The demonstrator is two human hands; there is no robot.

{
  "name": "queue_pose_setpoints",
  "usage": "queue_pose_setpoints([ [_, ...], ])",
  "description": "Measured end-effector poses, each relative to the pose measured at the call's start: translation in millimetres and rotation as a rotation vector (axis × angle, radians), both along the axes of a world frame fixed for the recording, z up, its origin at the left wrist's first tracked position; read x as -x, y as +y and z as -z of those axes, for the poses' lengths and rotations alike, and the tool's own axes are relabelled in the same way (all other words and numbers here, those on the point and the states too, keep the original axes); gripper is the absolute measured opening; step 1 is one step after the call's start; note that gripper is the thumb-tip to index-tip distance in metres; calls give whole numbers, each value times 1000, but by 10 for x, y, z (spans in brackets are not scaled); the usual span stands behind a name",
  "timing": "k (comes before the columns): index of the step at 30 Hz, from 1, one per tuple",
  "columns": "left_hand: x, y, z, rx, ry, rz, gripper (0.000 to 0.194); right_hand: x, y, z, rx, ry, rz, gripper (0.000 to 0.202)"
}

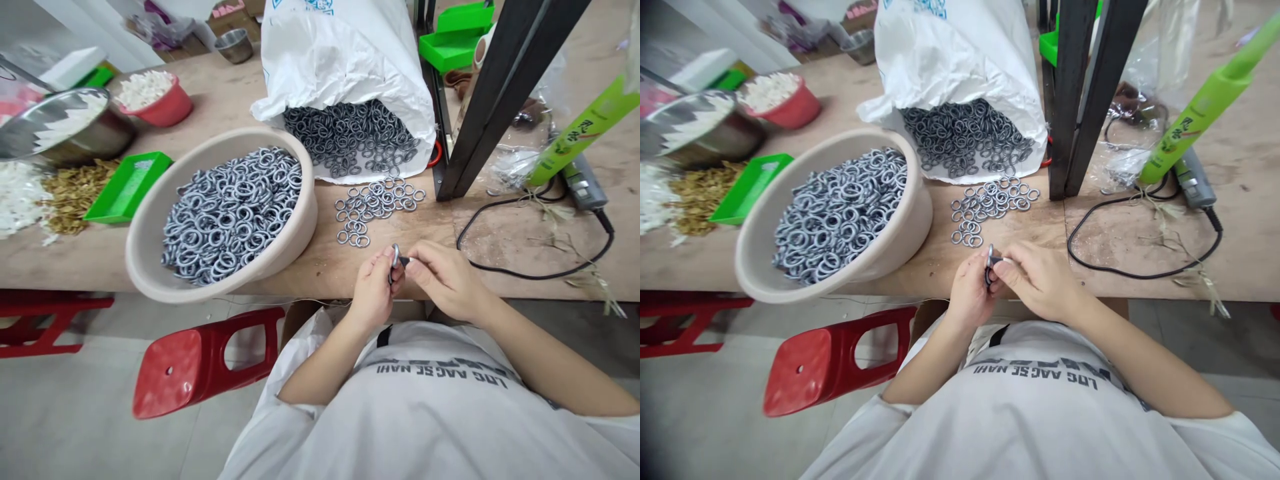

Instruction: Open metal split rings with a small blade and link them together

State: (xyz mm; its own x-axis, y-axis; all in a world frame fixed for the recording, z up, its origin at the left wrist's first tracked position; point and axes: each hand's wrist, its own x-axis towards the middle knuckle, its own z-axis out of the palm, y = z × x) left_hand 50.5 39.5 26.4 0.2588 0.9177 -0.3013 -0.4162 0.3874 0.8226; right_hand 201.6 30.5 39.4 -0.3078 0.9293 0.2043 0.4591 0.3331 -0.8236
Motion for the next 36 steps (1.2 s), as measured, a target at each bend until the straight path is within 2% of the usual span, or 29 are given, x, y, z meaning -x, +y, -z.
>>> queue_pose_setpoints([
  [5,-9,-10,5,-3,10,-18,41,32,-94,-92,-101,-152,-38,35],
  [7,-5,-30,8,7,-9,-6,42,32,-86,-70,-107,-178,-31,37],
  [9,8,-64,12,3,-30,45,44,-9,-22,-8,-95,-209,42,39],
  [12,48,-113,23,-17,-52,157,46,-135,201,136,-22,-251,285,43],
  [14,93,-115,39,-15,-40,171,46,-204,405,231,3,-328,363,44],
  [19,262,11,87,14,36,91,35,-146,903,357,-43,-670,374,42],
  [22,369,113,109,33,15,44,36,-81,1083,367,-17,-750,368,35],
  [25,413,189,130,74,-45,32,30,-73,1030,302,10,-543,311,23],
  [27,370,207,143,85,-62,28,27,-56,836,221,109,-218,198,26],
  [30,210,170,161,37,-6,27,36,45,427,128,336,278,78,34],
  [33,46,91,176,-29,47,17,42,174,124,154,369,482,147,34],
  [36,-15,35,158,-61,54,-6,42,199,52,234,273,514,252,31],
])
